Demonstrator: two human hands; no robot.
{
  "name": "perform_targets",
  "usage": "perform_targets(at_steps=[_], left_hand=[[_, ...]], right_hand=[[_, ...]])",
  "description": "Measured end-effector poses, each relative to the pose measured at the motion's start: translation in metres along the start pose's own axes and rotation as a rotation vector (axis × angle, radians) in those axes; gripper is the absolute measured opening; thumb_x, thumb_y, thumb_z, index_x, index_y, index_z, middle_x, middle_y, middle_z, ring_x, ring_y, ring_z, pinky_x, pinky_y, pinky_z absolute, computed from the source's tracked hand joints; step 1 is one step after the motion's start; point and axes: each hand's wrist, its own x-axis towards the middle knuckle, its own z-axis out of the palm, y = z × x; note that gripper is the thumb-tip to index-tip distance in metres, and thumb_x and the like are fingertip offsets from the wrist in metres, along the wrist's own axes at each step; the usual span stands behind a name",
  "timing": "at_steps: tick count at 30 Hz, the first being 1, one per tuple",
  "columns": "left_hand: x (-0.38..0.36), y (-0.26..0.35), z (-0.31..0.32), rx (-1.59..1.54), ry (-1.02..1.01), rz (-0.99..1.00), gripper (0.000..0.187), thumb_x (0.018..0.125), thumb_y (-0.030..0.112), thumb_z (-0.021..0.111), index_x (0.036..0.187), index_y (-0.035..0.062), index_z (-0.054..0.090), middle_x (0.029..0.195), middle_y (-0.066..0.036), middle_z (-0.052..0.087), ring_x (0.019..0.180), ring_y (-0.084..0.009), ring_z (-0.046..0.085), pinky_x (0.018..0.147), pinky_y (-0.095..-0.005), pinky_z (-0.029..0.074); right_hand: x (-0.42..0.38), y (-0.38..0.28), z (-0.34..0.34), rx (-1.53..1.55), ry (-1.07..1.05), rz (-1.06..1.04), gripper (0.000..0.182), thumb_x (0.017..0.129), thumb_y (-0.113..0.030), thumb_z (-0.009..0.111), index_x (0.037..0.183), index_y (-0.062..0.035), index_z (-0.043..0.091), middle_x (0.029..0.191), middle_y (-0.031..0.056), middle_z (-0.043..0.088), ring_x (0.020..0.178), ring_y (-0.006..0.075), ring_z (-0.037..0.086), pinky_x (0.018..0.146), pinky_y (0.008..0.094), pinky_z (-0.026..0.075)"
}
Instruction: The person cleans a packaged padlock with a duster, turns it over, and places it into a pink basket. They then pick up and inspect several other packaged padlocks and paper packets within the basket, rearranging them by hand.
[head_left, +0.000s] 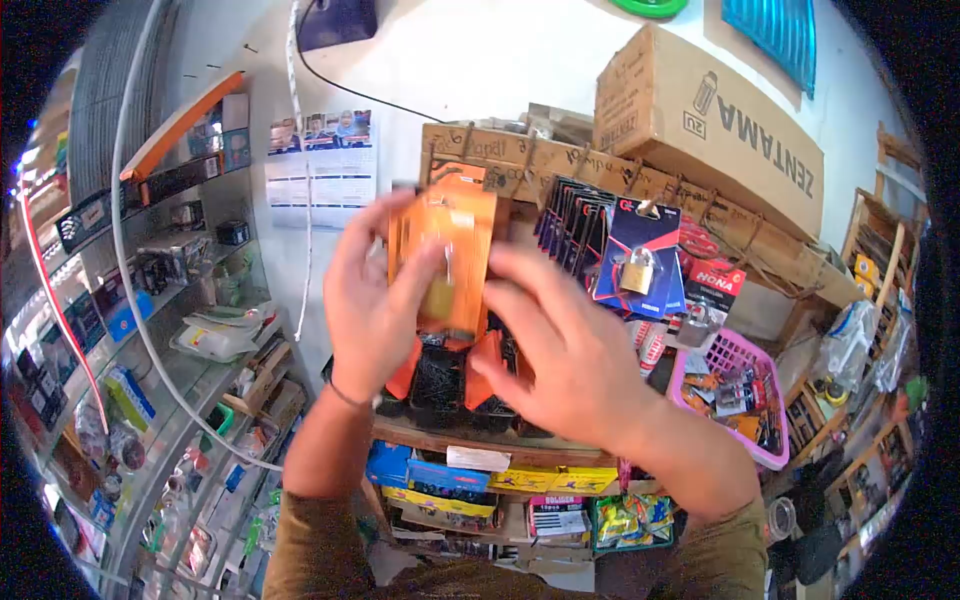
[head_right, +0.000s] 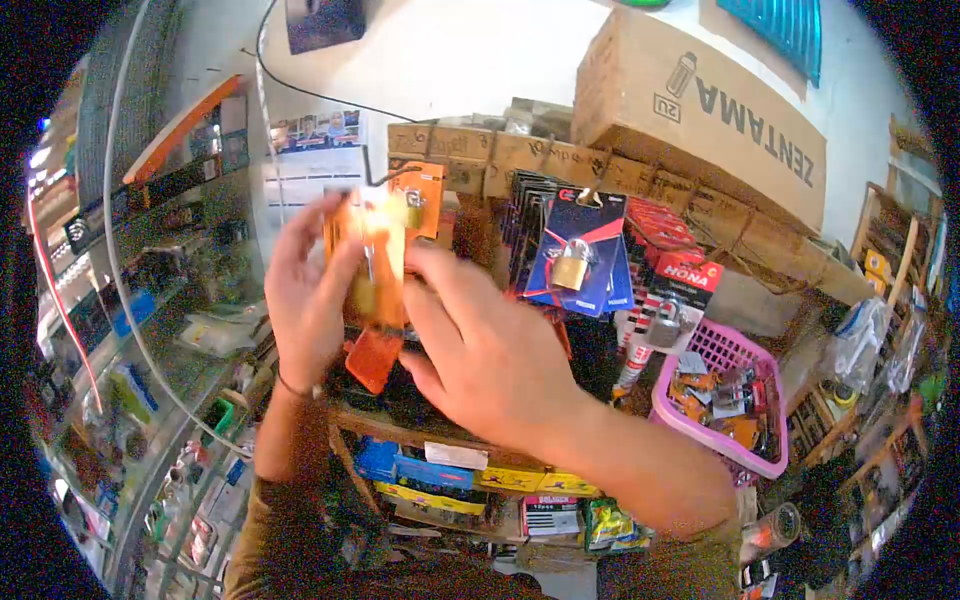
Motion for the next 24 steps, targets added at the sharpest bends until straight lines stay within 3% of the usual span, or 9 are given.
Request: perform_targets(at_steps=[3, 7, 9, 10, 15, 17, 19, 21, 24], left_hand=[[0.032, 0.008, 0.002, -0.028, 0.083, 0.068, 0.035, 0.077, 0.002, 0.058, 0.110, -0.0052, 0.045, 0.102, -0.011, 0.051, 0.085, -0.0152, 0.055, 0.070, -0.0232, 0.047], [0.054, -0.001, -0.004, 0.371, 0.066, 0.164, 0.033, 0.073, 0.015, 0.064, 0.101, -0.0009, 0.055, 0.087, -0.012, 0.060, 0.080, -0.0114, 0.056, 0.066, -0.0237, 0.045], [0.049, -0.002, -0.005, 0.331, -0.028, 0.022, 0.034, 0.078, 0.010, 0.059, 0.109, -0.0023, 0.050, 0.094, -0.008, 0.054, 0.080, -0.0106, 0.055, 0.065, -0.0207, 0.047], [0.045, -0.004, -0.006, 0.444, 0.027, 0.065, 0.033, 0.074, 0.014, 0.064, 0.102, -0.0011, 0.055, 0.089, -0.013, 0.061, 0.079, -0.0150, 0.058, 0.069, -0.0252, 0.046], [0.033, -0.032, -0.009, 0.386, -0.005, -0.059, 0.033, 0.073, 0.012, 0.063, 0.101, -0.0030, 0.054, 0.090, -0.013, 0.061, 0.080, -0.0156, 0.058, 0.070, -0.0263, 0.046], [0.033, -0.055, -0.008, 0.335, 0.022, -0.029, 0.032, 0.077, 0.007, 0.059, 0.106, -0.0036, 0.052, 0.099, -0.010, 0.056, 0.084, -0.0110, 0.055, 0.070, -0.0238, 0.047], [0.040, -0.078, -0.005, 0.341, 0.076, 0.013, 0.033, 0.075, 0.008, 0.061, 0.106, -0.0010, 0.054, 0.096, -0.010, 0.056, 0.084, -0.0149, 0.057, 0.071, -0.0265, 0.046], [0.048, -0.089, -0.002, 0.725, 0.085, 0.188, 0.034, 0.074, 0.012, 0.062, 0.106, 0.0029, 0.055, 0.089, -0.011, 0.055, 0.081, -0.0205, 0.056, 0.070, -0.0277, 0.045], [0.057, -0.116, 0.007, 0.642, 0.133, 0.238, 0.028, 0.073, 0.016, 0.063, 0.100, 0.0053, 0.060, 0.082, -0.012, 0.052, 0.079, -0.0247, 0.052, 0.069, -0.0306, 0.044]], right_hand=[[0.034, 0.005, -0.006, -0.052, 0.050, 0.070, 0.060, 0.058, -0.013, 0.071, 0.110, -0.0059, 0.043, 0.117, 0.0126, 0.039, 0.097, 0.0299, 0.050, 0.076, 0.0358, 0.046], [0.051, 0.009, -0.005, -0.083, 0.029, 0.156, 0.064, 0.059, -0.017, 0.071, 0.115, -0.0096, 0.040, 0.120, 0.0104, 0.034, 0.097, 0.0288, 0.051, 0.075, 0.0363, 0.047], [0.051, 0.013, -0.001, -0.086, -0.058, 0.157, 0.065, 0.061, -0.021, 0.070, 0.117, -0.0115, 0.039, 0.122, 0.0090, 0.032, 0.097, 0.0276, 0.051, 0.074, 0.0367, 0.048], [0.049, 0.012, 0.003, -0.072, -0.051, 0.153, 0.065, 0.061, -0.024, 0.070, 0.117, -0.0103, 0.039, 0.121, 0.0092, 0.033, 0.098, 0.0272, 0.050, 0.073, 0.0368, 0.048], [0.041, 0.018, 0.026, -0.107, -0.120, 0.137, 0.061, 0.060, -0.021, 0.069, 0.112, -0.0017, 0.043, 0.117, 0.0172, 0.035, 0.100, 0.0290, 0.048, 0.068, 0.0370, 0.051], [0.043, 0.023, 0.038, -0.195, -0.161, 0.204, 0.062, 0.062, -0.022, 0.068, 0.114, -0.0036, 0.041, 0.120, 0.0152, 0.034, 0.101, 0.0298, 0.049, 0.070, 0.0355, 0.050], [0.049, 0.033, 0.057, -0.243, -0.163, 0.243, 0.061, 0.062, -0.021, 0.067, 0.114, -0.0021, 0.041, 0.120, 0.0170, 0.033, 0.101, 0.0307, 0.048, 0.070, 0.0356, 0.050], [0.056, 0.041, 0.070, -0.293, -0.166, 0.284, 0.061, 0.062, -0.021, 0.067, 0.113, -0.0006, 0.041, 0.121, 0.0187, 0.032, 0.102, 0.0317, 0.048, 0.069, 0.0357, 0.050], [0.063, 0.055, 0.085, -0.255, -0.190, 0.363, 0.049, 0.063, -0.009, 0.060, 0.106, 0.0074, 0.043, 0.118, 0.0223, 0.033, 0.094, 0.0317, 0.050, 0.064, 0.0371, 0.052]])
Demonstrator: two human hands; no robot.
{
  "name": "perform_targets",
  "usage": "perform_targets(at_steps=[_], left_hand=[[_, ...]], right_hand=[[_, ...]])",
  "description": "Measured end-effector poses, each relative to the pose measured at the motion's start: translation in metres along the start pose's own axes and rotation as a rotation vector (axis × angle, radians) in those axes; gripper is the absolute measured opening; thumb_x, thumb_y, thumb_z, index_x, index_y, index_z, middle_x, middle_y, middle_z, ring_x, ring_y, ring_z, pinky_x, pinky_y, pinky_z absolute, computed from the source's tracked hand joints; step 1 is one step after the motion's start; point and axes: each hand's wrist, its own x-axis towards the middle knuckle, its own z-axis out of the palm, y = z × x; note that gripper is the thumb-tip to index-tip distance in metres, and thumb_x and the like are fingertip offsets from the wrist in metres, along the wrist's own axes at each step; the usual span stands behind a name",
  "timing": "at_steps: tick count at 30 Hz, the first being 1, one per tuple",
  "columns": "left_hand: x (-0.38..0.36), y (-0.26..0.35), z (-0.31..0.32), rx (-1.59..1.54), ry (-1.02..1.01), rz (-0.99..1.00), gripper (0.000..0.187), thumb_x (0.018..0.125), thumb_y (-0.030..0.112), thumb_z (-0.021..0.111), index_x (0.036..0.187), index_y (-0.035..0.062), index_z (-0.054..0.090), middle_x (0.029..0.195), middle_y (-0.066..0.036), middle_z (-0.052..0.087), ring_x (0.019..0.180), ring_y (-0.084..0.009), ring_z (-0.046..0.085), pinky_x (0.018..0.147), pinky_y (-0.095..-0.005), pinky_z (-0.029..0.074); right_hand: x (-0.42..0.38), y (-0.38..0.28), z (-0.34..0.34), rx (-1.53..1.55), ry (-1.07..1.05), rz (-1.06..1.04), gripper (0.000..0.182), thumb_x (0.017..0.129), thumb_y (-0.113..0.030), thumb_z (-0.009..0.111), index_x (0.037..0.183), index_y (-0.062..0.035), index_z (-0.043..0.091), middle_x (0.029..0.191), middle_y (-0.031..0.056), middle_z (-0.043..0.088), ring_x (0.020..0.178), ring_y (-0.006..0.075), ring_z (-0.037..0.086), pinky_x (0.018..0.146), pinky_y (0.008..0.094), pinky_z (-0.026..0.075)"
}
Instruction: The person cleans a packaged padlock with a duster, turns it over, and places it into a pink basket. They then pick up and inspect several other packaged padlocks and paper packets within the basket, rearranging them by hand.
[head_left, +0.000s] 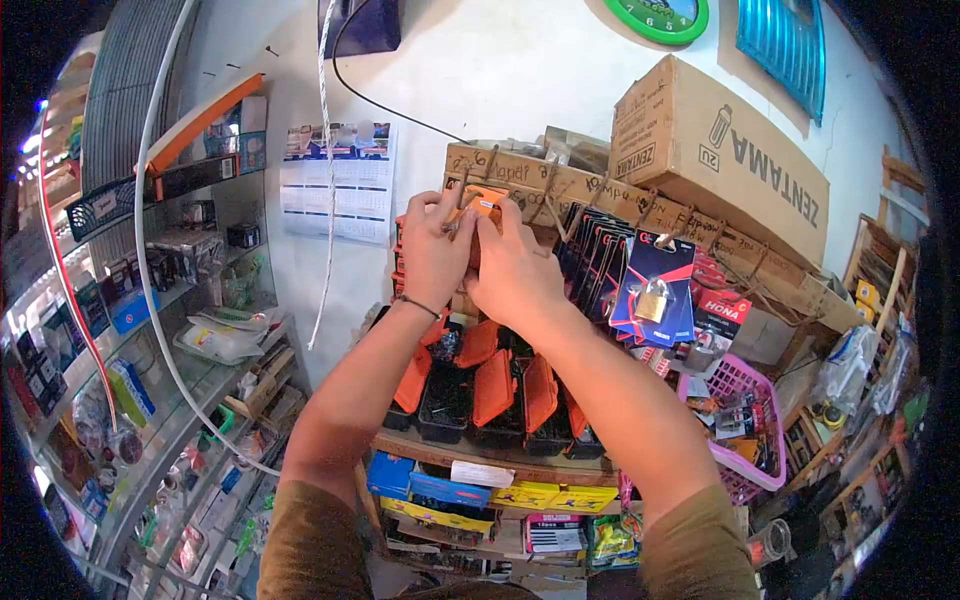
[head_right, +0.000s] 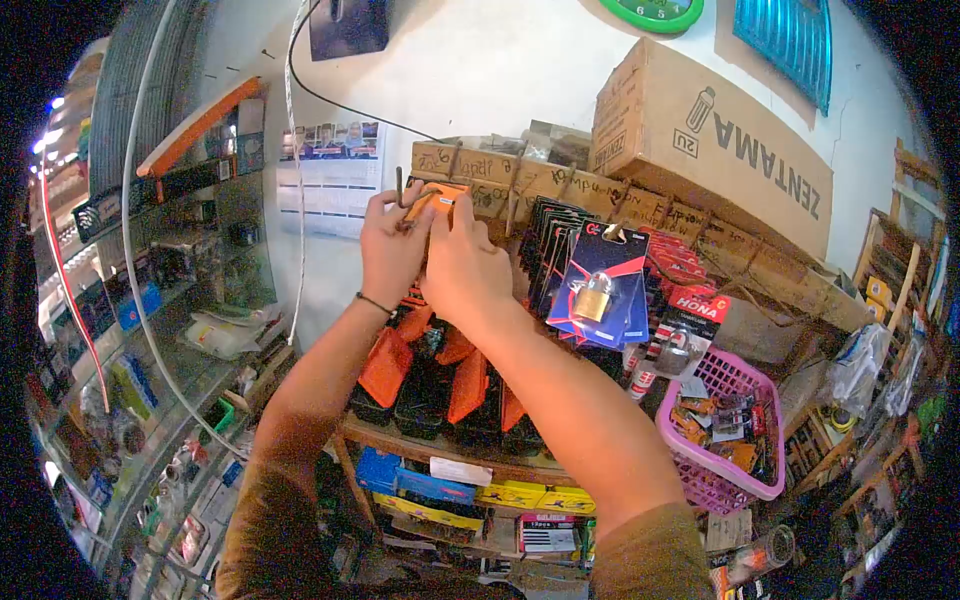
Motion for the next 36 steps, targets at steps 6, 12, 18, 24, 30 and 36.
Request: perform_targets(at_steps=[6, 12, 18, 24, 30, 36], left_hand=[[-0.002, -0.019, 0.018, 0.138, 0.051, 0.158, 0.030, 0.069, 0.012, 0.064, 0.098, 0.0080, 0.061, 0.086, -0.012, 0.052, 0.076, -0.0247, 0.051, 0.068, -0.0353, 0.041], [-0.008, 0.003, 0.000, 0.115, -0.020, -0.031, 0.029, 0.074, 0.017, 0.062, 0.098, 0.0026, 0.057, 0.085, -0.013, 0.053, 0.078, -0.0257, 0.051, 0.069, -0.0324, 0.042], [-0.047, 0.030, -0.028, 0.166, 0.079, -0.148, 0.028, 0.077, 0.012, 0.057, 0.102, 0.0011, 0.053, 0.086, -0.009, 0.054, 0.075, -0.0185, 0.050, 0.066, -0.0288, 0.040], [-0.127, 0.082, -0.042, 0.015, 0.069, 0.142, 0.018, 0.079, 0.010, 0.050, 0.093, -0.0015, 0.052, 0.085, -0.012, 0.051, 0.074, -0.0217, 0.049, 0.068, -0.0302, 0.039], [-0.166, 0.148, 0.010, -0.503, -0.618, 0.491, 0.009, 0.066, 0.009, 0.052, 0.074, 0.0037, 0.052, 0.071, -0.007, 0.051, 0.058, -0.0222, 0.052, 0.050, -0.0321, 0.041], [-0.173, 0.199, 0.105, -0.726, -1.025, 0.470, 0.011, 0.062, 0.007, 0.059, 0.073, 0.0046, 0.060, 0.073, -0.008, 0.056, 0.058, -0.0208, 0.055, 0.049, -0.0288, 0.043]], right_hand=[[0.002, 0.009, 0.018, -0.047, 0.124, 0.052, 0.053, 0.065, -0.009, 0.058, 0.111, 0.0082, 0.040, 0.125, 0.0230, 0.026, 0.093, 0.0338, 0.050, 0.065, 0.0379, 0.051], [-0.057, -0.005, 0.007, 0.276, 0.067, -0.050, 0.057, 0.069, -0.013, 0.059, 0.118, 0.0020, 0.035, 0.124, 0.0202, 0.028, 0.102, 0.0352, 0.046, 0.076, 0.0401, 0.046], [-0.159, 0.012, -0.022, 0.432, -0.142, -0.274, 0.043, 0.073, -0.017, 0.055, 0.110, 0.0018, 0.045, 0.116, 0.0161, 0.039, 0.098, 0.0274, 0.049, 0.067, 0.0343, 0.050], [-0.237, 0.073, -0.060, 0.281, -0.200, -0.337, 0.035, 0.070, -0.016, 0.052, 0.100, 0.0039, 0.051, 0.107, 0.0162, 0.047, 0.085, 0.0235, 0.055, 0.057, 0.0313, 0.050], [-0.290, 0.138, -0.105, 0.099, -0.158, -0.215, 0.028, 0.064, -0.019, 0.056, 0.088, -0.0046, 0.054, 0.089, 0.0032, 0.049, 0.072, 0.0136, 0.053, 0.054, 0.0245, 0.043], [-0.334, 0.214, -0.138, -0.001, -0.259, -0.033, 0.027, 0.064, -0.022, 0.060, 0.088, -0.0085, 0.056, 0.077, -0.0003, 0.048, 0.068, 0.0126, 0.051, 0.051, 0.0263, 0.039]])
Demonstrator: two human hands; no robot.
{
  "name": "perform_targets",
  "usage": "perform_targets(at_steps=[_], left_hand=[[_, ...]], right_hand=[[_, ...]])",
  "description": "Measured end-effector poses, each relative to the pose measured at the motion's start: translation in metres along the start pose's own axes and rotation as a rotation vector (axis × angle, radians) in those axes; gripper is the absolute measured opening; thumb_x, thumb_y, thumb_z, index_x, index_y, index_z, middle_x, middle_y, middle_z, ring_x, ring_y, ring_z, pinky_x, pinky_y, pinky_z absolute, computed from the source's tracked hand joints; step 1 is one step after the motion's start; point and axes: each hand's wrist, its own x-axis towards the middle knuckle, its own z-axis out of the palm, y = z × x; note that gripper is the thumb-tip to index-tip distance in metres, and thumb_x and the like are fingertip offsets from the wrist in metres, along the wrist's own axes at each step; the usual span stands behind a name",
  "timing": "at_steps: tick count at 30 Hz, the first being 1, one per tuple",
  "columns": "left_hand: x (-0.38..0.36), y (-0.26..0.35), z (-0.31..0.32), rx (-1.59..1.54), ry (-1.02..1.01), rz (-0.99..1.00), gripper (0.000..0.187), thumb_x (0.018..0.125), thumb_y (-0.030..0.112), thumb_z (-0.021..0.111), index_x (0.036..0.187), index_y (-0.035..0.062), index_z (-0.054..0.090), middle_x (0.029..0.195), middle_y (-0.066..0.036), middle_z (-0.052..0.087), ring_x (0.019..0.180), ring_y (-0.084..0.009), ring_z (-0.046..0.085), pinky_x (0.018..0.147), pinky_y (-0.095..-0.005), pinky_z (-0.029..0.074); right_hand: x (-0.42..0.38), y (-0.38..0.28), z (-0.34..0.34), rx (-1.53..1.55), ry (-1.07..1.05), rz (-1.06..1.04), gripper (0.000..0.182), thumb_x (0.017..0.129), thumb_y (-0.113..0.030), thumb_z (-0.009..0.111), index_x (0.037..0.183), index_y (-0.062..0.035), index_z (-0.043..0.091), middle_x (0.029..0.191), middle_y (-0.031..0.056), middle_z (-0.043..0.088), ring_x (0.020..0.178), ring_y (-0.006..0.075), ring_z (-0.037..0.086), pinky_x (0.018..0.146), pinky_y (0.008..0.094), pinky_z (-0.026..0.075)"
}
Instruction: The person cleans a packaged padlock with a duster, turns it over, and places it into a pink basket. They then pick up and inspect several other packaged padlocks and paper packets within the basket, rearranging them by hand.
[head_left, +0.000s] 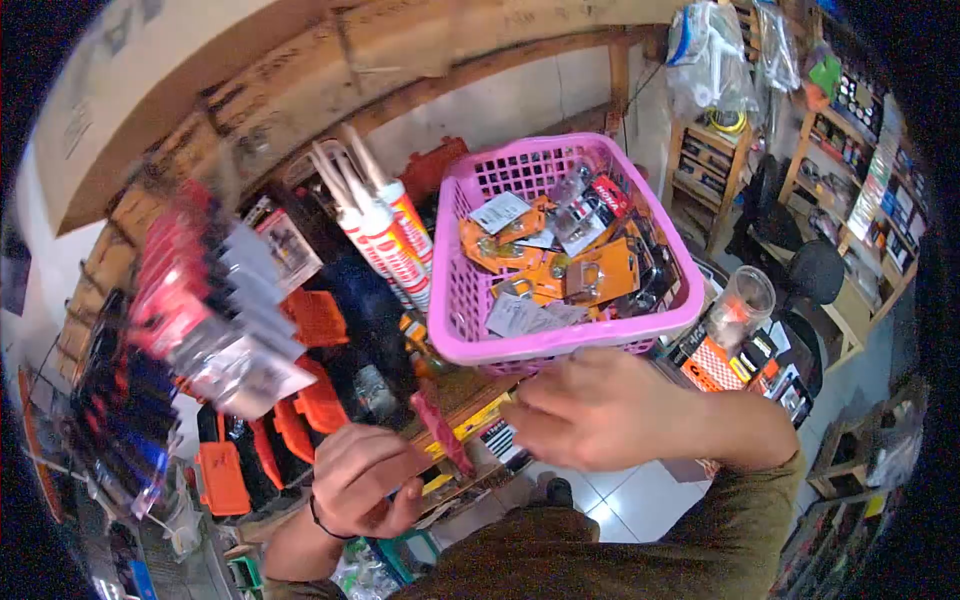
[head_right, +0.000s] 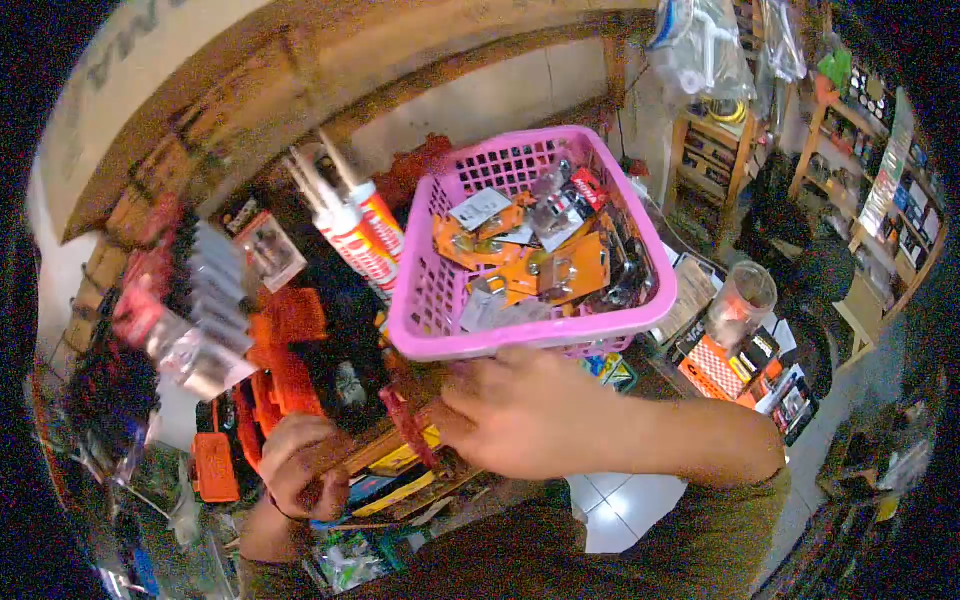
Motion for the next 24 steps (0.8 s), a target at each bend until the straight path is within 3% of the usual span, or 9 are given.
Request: perform_targets(at_steps=[2, 5, 9, 11, 13, 15, 19, 21, 24], left_hand=[[0.026, -0.009, 0.018, -0.009, -0.070, -0.027, 0.014, 0.061, 0.006, 0.060, 0.075, 0.0044, 0.060, 0.073, -0.008, 0.056, 0.059, -0.0214, 0.055, 0.050, -0.0288, 0.043], [0.067, -0.045, 0.058, 0.078, -0.200, -0.059, 0.020, 0.061, 0.005, 0.064, 0.080, 0.0036, 0.059, 0.075, -0.008, 0.056, 0.062, -0.0231, 0.055, 0.053, -0.0298, 0.042], [0.103, -0.084, 0.082, 0.227, -0.388, -0.133, 0.019, 0.066, 0.009, 0.061, 0.084, 0.0039, 0.057, 0.079, -0.009, 0.056, 0.073, -0.0246, 0.055, 0.063, -0.0350, 0.042], [0.114, -0.108, 0.096, 0.269, -0.423, -0.174, 0.022, 0.068, 0.009, 0.058, 0.089, 0.0030, 0.056, 0.084, -0.011, 0.057, 0.078, -0.0270, 0.054, 0.067, -0.0361, 0.043], [0.117, -0.128, 0.111, 0.306, -0.454, -0.212, 0.025, 0.070, 0.009, 0.056, 0.094, 0.0022, 0.055, 0.089, -0.013, 0.057, 0.083, -0.0294, 0.054, 0.072, -0.0373, 0.044], [0.118, -0.145, 0.126, 0.468, -0.690, -0.286, 0.030, 0.070, 0.013, 0.057, 0.098, 0.0033, 0.055, 0.089, -0.013, 0.057, 0.084, -0.0305, 0.054, 0.072, -0.0371, 0.044], [0.119, -0.158, 0.145, 0.680, -0.859, -0.290, 0.037, 0.067, 0.019, 0.060, 0.102, 0.0079, 0.054, 0.093, -0.011, 0.057, 0.086, -0.0254, 0.054, 0.071, -0.0383, 0.040], [0.110, -0.182, 0.159, 0.649, -0.718, -0.195, 0.032, 0.070, 0.015, 0.052, 0.100, 0.0055, 0.053, 0.088, -0.007, 0.056, 0.089, -0.0213, 0.052, 0.074, -0.0375, 0.036], [0.119, -0.204, 0.173, 0.979, -0.495, 0.163, 0.036, 0.071, 0.017, 0.050, 0.104, 0.0023, 0.049, 0.091, -0.008, 0.054, 0.095, -0.0221, 0.048, 0.083, -0.0400, 0.029]], right_hand=[[-0.012, 0.025, 0.001, -0.026, 0.093, 0.045, 0.026, 0.064, -0.022, 0.061, 0.086, -0.0074, 0.056, 0.068, 0.0015, 0.045, 0.064, 0.0158, 0.050, 0.051, 0.0283, 0.040], [-0.023, 0.071, -0.002, 0.148, -0.046, 0.173, 0.024, 0.065, -0.021, 0.061, 0.083, -0.0061, 0.055, 0.069, 0.0049, 0.047, 0.062, 0.0205, 0.052, 0.051, 0.0319, 0.041], [-0.030, 0.119, 0.021, 0.153, -0.005, 0.144, 0.022, 0.069, -0.021, 0.058, 0.082, -0.0036, 0.053, 0.071, 0.0094, 0.050, 0.058, 0.0276, 0.053, 0.053, 0.0374, 0.044], [-0.022, 0.137, 0.013, 0.166, -0.183, 0.232, 0.023, 0.072, -0.023, 0.056, 0.082, -0.0020, 0.054, 0.074, 0.0120, 0.053, 0.063, 0.0295, 0.056, 0.057, 0.0379, 0.046], [-0.009, 0.154, 0.015, 0.160, -0.562, 0.431, 0.026, 0.073, -0.026, 0.056, 0.083, -0.0016, 0.055, 0.074, 0.0136, 0.056, 0.068, 0.0307, 0.057, 0.059, 0.0385, 0.047], [-0.006, 0.169, 0.030, 0.132, -0.592, 0.438, 0.025, 0.074, -0.027, 0.057, 0.080, -0.0021, 0.057, 0.069, 0.0137, 0.058, 0.066, 0.0320, 0.058, 0.058, 0.0389, 0.047], [-0.018, 0.184, 0.062, 0.091, -0.497, 0.274, 0.016, 0.070, -0.019, 0.055, 0.071, -0.0038, 0.060, 0.064, 0.0139, 0.058, 0.063, 0.0307, 0.059, 0.054, 0.0382, 0.048], [-0.022, 0.184, 0.071, 0.098, -0.490, 0.186, 0.014, 0.068, -0.017, 0.055, 0.068, -0.0037, 0.060, 0.063, 0.0144, 0.058, 0.063, 0.0301, 0.059, 0.054, 0.0383, 0.049], [-0.019, 0.178, 0.077, 0.149, -0.530, 0.307, 0.016, 0.065, -0.016, 0.053, 0.064, -0.0020, 0.060, 0.067, 0.0143, 0.058, 0.064, 0.0284, 0.060, 0.051, 0.0394, 0.050]])
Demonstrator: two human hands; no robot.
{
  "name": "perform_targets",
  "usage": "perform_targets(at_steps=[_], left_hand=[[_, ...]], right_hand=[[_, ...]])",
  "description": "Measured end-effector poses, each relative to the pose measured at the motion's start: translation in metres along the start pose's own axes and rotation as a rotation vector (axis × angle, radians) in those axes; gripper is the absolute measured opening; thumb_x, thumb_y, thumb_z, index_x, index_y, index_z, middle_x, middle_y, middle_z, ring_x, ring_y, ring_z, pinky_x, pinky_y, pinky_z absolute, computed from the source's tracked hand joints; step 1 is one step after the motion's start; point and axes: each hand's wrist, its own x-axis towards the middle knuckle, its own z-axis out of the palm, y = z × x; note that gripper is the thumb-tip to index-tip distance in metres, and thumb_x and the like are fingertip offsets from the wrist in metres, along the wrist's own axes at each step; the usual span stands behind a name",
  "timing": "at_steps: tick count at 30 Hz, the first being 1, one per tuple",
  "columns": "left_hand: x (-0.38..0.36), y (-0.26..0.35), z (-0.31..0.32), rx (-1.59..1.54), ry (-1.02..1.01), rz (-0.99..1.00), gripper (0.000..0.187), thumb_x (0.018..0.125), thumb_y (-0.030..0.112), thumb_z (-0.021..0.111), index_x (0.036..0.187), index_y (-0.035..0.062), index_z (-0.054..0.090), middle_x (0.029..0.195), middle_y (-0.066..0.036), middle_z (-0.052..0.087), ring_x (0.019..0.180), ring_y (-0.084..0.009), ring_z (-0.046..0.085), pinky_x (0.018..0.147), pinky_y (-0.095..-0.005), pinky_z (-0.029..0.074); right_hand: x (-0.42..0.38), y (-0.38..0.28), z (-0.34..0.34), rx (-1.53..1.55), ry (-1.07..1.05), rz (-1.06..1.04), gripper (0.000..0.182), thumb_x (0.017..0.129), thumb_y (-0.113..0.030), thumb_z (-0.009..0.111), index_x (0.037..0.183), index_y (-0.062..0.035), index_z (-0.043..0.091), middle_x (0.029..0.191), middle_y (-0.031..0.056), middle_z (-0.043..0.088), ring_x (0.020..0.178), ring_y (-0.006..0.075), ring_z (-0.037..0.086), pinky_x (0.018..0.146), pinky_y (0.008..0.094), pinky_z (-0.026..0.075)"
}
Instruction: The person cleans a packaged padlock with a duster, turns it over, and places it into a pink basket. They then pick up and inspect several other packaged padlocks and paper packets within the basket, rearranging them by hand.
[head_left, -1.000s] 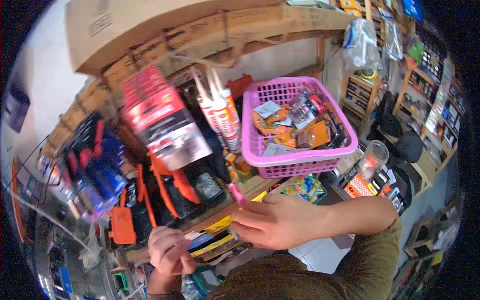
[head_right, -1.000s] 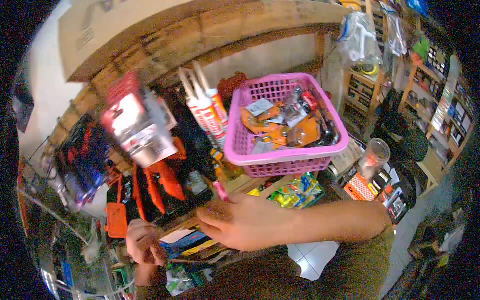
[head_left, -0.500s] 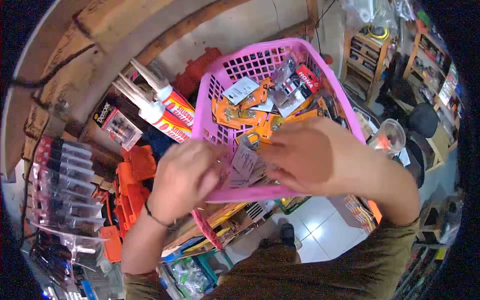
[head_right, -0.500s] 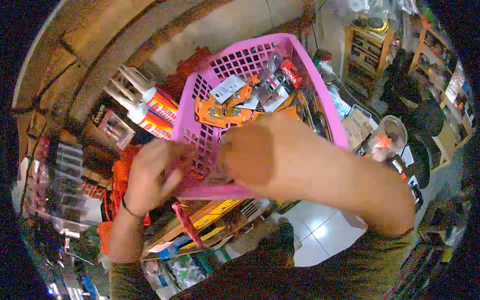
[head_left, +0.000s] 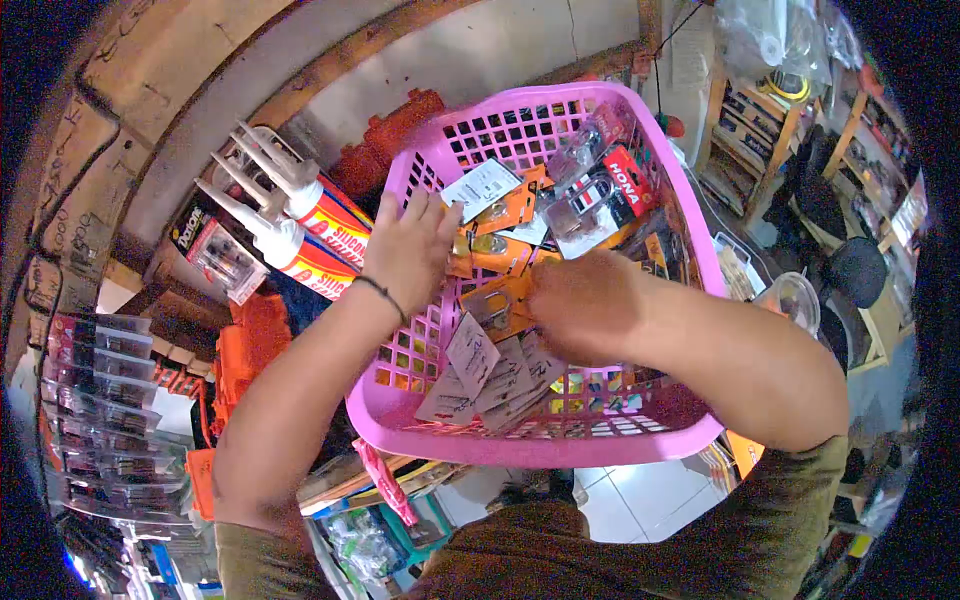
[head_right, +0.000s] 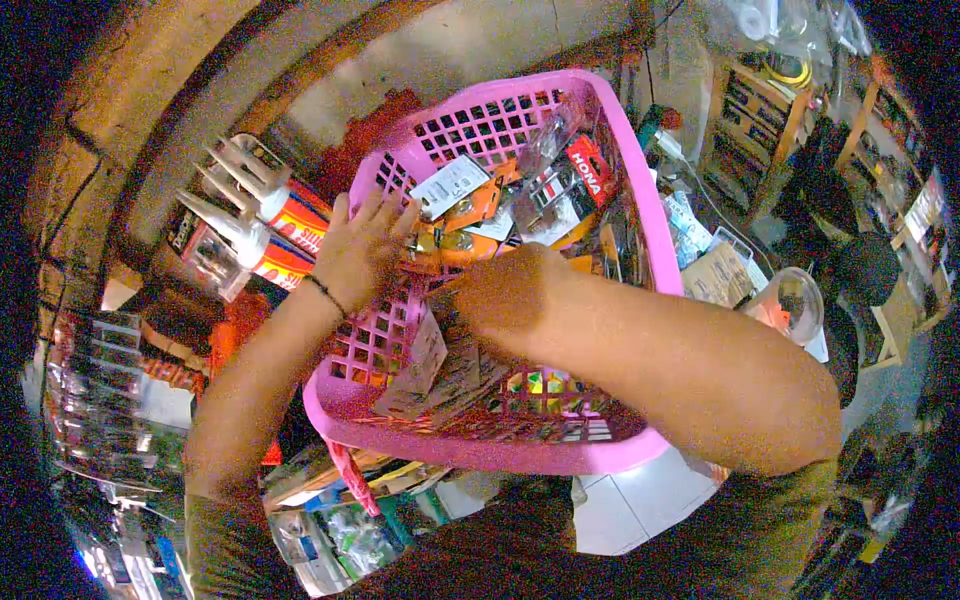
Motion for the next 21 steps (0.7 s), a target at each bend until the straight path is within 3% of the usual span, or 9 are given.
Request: perform_targets(at_steps=[1, 3, 9, 11, 12, 13, 16, 19, 21], left_hand=[[0.002, 0.000, 0.006, -0.003, 0.000, -0.005, 0.036, 0.071, 0.017, 0.050, 0.104, 0.0023, 0.049, 0.091, -0.008, 0.054, 0.095, -0.0221, 0.048, 0.083, -0.0400, 0.029], [0.008, 0.001, 0.016, -0.047, -0.479, -0.062, 0.035, 0.071, 0.017, 0.051, 0.102, 0.0026, 0.050, 0.094, -0.009, 0.053, 0.096, -0.0221, 0.047, 0.086, -0.0418, 0.027], [0.012, -0.008, -0.004, -0.265, -0.183, -0.114, 0.038, 0.059, 0.012, 0.063, 0.094, 0.0058, 0.053, 0.087, -0.008, 0.052, 0.090, -0.0228, 0.049, 0.086, -0.0490, 0.028], [0.014, -0.010, -0.026, -0.331, -0.214, -0.154, 0.037, 0.059, 0.012, 0.062, 0.094, 0.0078, 0.053, 0.086, -0.006, 0.051, 0.090, -0.0218, 0.049, 0.082, -0.0483, 0.029], [0.016, -0.013, -0.044, -0.360, -0.261, -0.174, 0.041, 0.065, 0.015, 0.059, 0.106, 0.0106, 0.052, 0.100, -0.008, 0.052, 0.096, -0.0234, 0.048, 0.085, -0.0422, 0.031], [0.016, -0.013, -0.056, -0.359, -0.260, -0.179, 0.041, 0.065, 0.015, 0.059, 0.106, 0.0106, 0.052, 0.100, -0.008, 0.052, 0.096, -0.0234, 0.048, 0.085, -0.0422, 0.031], [0.011, -0.015, -0.082, -0.605, -0.070, -0.192, 0.039, 0.072, 0.011, 0.048, 0.110, 0.0057, 0.049, 0.107, -0.014, 0.050, 0.093, -0.0299, 0.050, 0.079, -0.0364, 0.036], [0.003, -0.011, -0.099, -0.735, 0.074, -0.099, 0.046, 0.068, 0.008, 0.052, 0.114, 0.0048, 0.046, 0.108, -0.015, 0.049, 0.093, -0.0325, 0.050, 0.077, -0.0367, 0.040], [-0.003, -0.006, -0.114, -0.753, 0.080, -0.085, 0.054, 0.063, 0.001, 0.056, 0.115, 0.0049, 0.045, 0.107, -0.015, 0.049, 0.095, -0.0327, 0.051, 0.077, -0.0345, 0.043]], right_hand=[[-0.001, 0.000, 0.002, -0.002, -0.004, -0.002, 0.016, 0.065, -0.016, 0.053, 0.064, -0.0020, 0.060, 0.067, 0.0143, 0.058, 0.064, 0.0284, 0.060, 0.051, 0.0394, 0.050], [-0.001, -0.001, 0.002, -0.033, -0.021, 0.017, 0.017, 0.067, -0.016, 0.052, 0.067, -0.0017, 0.061, 0.073, 0.0153, 0.059, 0.065, 0.0287, 0.060, 0.053, 0.0392, 0.050], [0.003, 0.006, -0.002, -0.035, 0.018, 0.116, 0.024, 0.070, -0.021, 0.055, 0.083, -0.0009, 0.058, 0.077, 0.0147, 0.058, 0.069, 0.0297, 0.060, 0.062, 0.0388, 0.049], [0.001, 0.006, -0.012, 0.052, 0.098, 0.196, 0.030, 0.069, -0.021, 0.058, 0.091, -0.0011, 0.055, 0.083, 0.0153, 0.056, 0.074, 0.0302, 0.059, 0.065, 0.0392, 0.049], [0.001, 0.007, -0.016, 0.137, 0.181, 0.276, 0.038, 0.069, -0.021, 0.060, 0.099, -0.0013, 0.051, 0.089, 0.0160, 0.055, 0.079, 0.0306, 0.058, 0.068, 0.0396, 0.048], [0.003, 0.009, -0.015, 0.135, 0.181, 0.272, 0.038, 0.069, -0.021, 0.060, 0.099, -0.0013, 0.051, 0.089, 0.0160, 0.055, 0.079, 0.0306, 0.058, 0.068, 0.0396, 0.048], [0.004, 0.013, -0.019, 0.323, 0.356, 0.264, 0.056, 0.069, -0.020, 0.063, 0.117, -0.0019, 0.038, 0.107, 0.0212, 0.042, 0.094, 0.0352, 0.050, 0.078, 0.0393, 0.044], [0.010, 0.019, -0.014, 0.388, 0.563, 0.020, 0.046, 0.074, -0.024, 0.059, 0.111, -0.0029, 0.044, 0.097, 0.0205, 0.049, 0.094, 0.0367, 0.050, 0.079, 0.0393, 0.043], [0.005, 0.019, -0.021, 0.291, 0.528, -0.040, 0.040, 0.075, -0.024, 0.059, 0.107, -0.0024, 0.048, 0.094, 0.0187, 0.053, 0.091, 0.0354, 0.052, 0.078, 0.0381, 0.043]])
